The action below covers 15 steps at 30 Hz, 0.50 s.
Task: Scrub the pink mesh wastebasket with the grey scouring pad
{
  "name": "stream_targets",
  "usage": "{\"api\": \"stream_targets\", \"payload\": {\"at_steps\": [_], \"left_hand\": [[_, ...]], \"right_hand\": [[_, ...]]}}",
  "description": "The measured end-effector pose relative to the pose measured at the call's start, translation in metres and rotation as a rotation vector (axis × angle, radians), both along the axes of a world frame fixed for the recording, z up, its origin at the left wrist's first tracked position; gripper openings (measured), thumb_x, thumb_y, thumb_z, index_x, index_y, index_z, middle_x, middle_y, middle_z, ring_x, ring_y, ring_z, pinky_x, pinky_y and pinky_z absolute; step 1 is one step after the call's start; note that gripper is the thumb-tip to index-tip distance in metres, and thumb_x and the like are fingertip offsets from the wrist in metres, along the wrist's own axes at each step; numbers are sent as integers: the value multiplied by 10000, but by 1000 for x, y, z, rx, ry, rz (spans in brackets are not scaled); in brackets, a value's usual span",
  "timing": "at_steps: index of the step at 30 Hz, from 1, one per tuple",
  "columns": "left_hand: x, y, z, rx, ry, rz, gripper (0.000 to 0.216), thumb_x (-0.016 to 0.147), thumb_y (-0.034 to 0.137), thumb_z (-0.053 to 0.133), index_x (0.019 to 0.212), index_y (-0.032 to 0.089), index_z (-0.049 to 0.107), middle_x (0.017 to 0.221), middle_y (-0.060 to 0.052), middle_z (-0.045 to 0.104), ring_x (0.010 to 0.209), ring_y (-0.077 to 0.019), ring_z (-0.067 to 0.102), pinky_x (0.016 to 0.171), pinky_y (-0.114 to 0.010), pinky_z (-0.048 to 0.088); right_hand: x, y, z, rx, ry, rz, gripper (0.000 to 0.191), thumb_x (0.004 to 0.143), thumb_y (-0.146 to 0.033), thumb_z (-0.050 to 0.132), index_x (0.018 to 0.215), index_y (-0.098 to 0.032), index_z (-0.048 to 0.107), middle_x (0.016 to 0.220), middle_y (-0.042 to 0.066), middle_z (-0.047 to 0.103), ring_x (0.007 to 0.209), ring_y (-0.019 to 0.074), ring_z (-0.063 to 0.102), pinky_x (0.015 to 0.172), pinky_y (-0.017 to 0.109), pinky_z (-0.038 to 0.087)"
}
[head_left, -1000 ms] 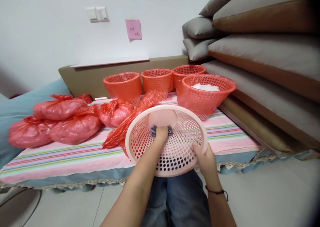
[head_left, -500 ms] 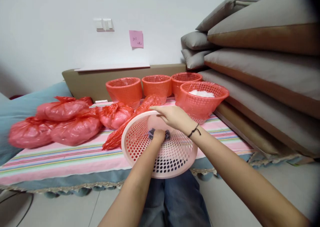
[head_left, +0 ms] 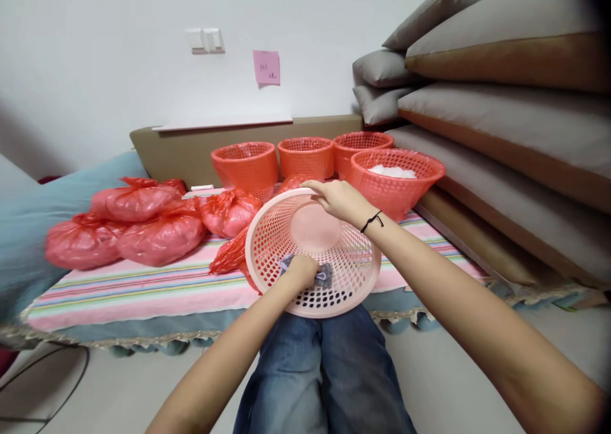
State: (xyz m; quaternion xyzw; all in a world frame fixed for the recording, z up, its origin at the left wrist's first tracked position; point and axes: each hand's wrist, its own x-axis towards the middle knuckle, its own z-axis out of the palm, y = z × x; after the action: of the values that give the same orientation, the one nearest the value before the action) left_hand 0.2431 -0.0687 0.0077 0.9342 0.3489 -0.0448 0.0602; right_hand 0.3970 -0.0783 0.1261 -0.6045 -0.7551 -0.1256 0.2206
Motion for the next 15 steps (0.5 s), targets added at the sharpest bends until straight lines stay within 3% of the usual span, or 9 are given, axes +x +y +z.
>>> {"api": "stream_targets", "payload": {"at_steps": [2, 9, 12, 15], "left_hand": [[-17, -18, 1, -16, 50, -56, 196, 827, 124, 632, 958, 172, 769, 923, -131, 749, 983, -283, 703, 910, -387, 520], [-55, -80, 12, -30, 113, -140, 500, 857, 76, 461, 1305, 192, 648, 1005, -160, 757, 926, -290, 727, 823, -386, 548], [-60, -90, 20, -74, 29, -161, 538, 811, 70, 509, 1286, 264, 670, 1001, -124, 771, 956, -281, 726, 832, -352, 540], [-54, -83, 29, -55, -88, -134, 513, 830, 119, 540, 1286, 318, 664, 1042, -89, 769, 989, -267, 718, 852, -334, 534]], "right_hand": [[4, -2, -1, 4, 12, -6, 394, 959, -219, 529, 1346, -255, 595, 1047, 73, 761, 884, 221, 689, 741, 280, 449], [2, -5, 0, -15, 4, 15, 390, 944, -210, 535, 1324, -268, 606, 1081, 69, 759, 915, 222, 689, 784, 287, 459], [2, -5, 0, -35, 16, 27, 375, 948, -219, 535, 1313, -267, 611, 1090, 71, 758, 920, 224, 689, 785, 287, 461], [6, -6, 1, -47, 50, 20, 362, 947, -214, 540, 1299, -255, 618, 1106, 71, 753, 956, 225, 685, 805, 285, 465]]}}
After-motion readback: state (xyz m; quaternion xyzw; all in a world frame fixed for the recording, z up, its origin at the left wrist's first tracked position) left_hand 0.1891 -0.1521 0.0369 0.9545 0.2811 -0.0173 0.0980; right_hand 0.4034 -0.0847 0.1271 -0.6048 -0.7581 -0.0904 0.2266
